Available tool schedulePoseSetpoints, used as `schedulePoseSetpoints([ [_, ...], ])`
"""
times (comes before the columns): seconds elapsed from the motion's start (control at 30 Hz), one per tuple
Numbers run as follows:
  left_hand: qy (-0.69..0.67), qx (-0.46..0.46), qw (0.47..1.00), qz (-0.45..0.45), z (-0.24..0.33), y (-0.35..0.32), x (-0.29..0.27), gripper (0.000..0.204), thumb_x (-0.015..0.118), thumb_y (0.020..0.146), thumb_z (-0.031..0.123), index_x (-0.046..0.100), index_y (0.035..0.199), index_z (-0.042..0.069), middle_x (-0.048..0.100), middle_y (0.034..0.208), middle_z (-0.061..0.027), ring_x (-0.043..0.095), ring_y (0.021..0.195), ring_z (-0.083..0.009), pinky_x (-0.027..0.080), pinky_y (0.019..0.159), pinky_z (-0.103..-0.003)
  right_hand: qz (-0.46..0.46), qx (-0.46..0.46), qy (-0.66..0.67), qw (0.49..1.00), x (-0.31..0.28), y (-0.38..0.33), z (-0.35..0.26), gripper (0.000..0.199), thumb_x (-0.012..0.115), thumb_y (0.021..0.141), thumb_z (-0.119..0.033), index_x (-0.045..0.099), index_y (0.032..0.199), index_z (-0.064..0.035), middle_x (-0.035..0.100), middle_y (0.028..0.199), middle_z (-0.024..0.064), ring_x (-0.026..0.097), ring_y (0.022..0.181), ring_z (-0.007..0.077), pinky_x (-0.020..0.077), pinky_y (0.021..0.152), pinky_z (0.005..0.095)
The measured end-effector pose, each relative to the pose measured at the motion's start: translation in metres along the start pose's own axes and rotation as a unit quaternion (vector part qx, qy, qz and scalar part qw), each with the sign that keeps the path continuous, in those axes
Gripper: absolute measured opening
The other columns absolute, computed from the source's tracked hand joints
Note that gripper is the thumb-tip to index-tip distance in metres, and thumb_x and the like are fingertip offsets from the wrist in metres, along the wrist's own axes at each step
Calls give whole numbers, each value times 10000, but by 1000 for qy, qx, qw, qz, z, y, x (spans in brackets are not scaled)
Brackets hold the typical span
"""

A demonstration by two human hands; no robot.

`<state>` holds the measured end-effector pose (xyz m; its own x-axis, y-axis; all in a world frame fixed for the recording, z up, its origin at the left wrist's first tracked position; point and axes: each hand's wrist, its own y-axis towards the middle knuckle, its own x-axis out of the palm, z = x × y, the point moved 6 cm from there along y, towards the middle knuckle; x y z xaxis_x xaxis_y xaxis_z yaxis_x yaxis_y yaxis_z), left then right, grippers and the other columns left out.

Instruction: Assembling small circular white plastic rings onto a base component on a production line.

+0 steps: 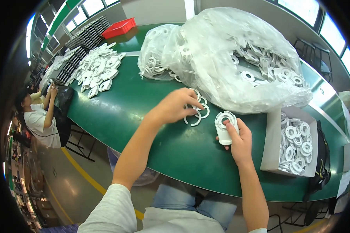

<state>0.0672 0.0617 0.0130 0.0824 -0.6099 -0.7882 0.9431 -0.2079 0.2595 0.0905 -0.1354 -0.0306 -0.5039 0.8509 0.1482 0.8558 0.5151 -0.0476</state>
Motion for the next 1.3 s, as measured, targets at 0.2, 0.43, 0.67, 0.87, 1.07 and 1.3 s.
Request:
schedulePoseSetpoints([
  [0.2, 102, 44, 991, 70, 11, -1, -5, 81, 695, 716, 64, 690, 792, 91, 560, 872, -35, 541, 929, -232, 481, 744, -348, -17, -1, 7, 1000, 0, 1, 2, 167, 477, 959, -162, 555, 977, -16, 631, 810, 86, 622, 606, 124, 379, 407, 208],
  [0.43, 243, 108, 952, 152, 41, -2, -22, 156, 618, 684, 14, 698, 794, 91, 568, 850, -27, 539, 885, -210, 477, 721, -335, -20, -4, -7, 1000, 0, 1, 0, 159, 480, 959, -154, 556, 978, -16, 634, 816, 87, 622, 614, 122, 386, 414, 208],
  [0.67, -12, -41, 965, 259, 23, -4, -35, 77, 697, 731, 31, 699, 808, 36, 588, 760, -41, 539, 631, -141, 449, 590, -260, -22, 3, -5, 1000, -1, 1, 1, 168, 484, 962, -162, 554, 1006, -17, 640, 829, 85, 628, 625, 124, 393, 420, 209],
  [0.87, -194, -98, 954, 205, 14, 0, -17, 121, 725, 755, 66, 714, 873, 38, 593, 702, -22, 470, 567, -72, 372, 516, -224, -22, 9, 24, 999, -4, 3, 1, 233, 474, 968, -188, 543, 1084, 2, 638, 847, 86, 633, 651, 138, 413, 452, 223],
  [1.07, -179, -78, 971, 139, 18, 0, -2, 151, 715, 767, 59, 729, 917, 71, 574, 690, -19, 448, 576, -83, 360, 518, -241, -26, 30, 65, 997, -3, 4, 1, 268, 458, 969, -189, 529, 1129, 14, 637, 867, 94, 637, 668, 159, 427, 476, 241],
  [1.3, -192, -46, 971, 132, 30, 1, 1, 156, 720, 748, 31, 731, 901, 58, 596, 708, -24, 464, 587, -87, 364, 518, -238, -25, 20, 33, 999, -3, 3, 1, 290, 452, 967, -203, 527, 1145, 13, 638, 873, 101, 638, 666, 166, 428, 475, 242],
])
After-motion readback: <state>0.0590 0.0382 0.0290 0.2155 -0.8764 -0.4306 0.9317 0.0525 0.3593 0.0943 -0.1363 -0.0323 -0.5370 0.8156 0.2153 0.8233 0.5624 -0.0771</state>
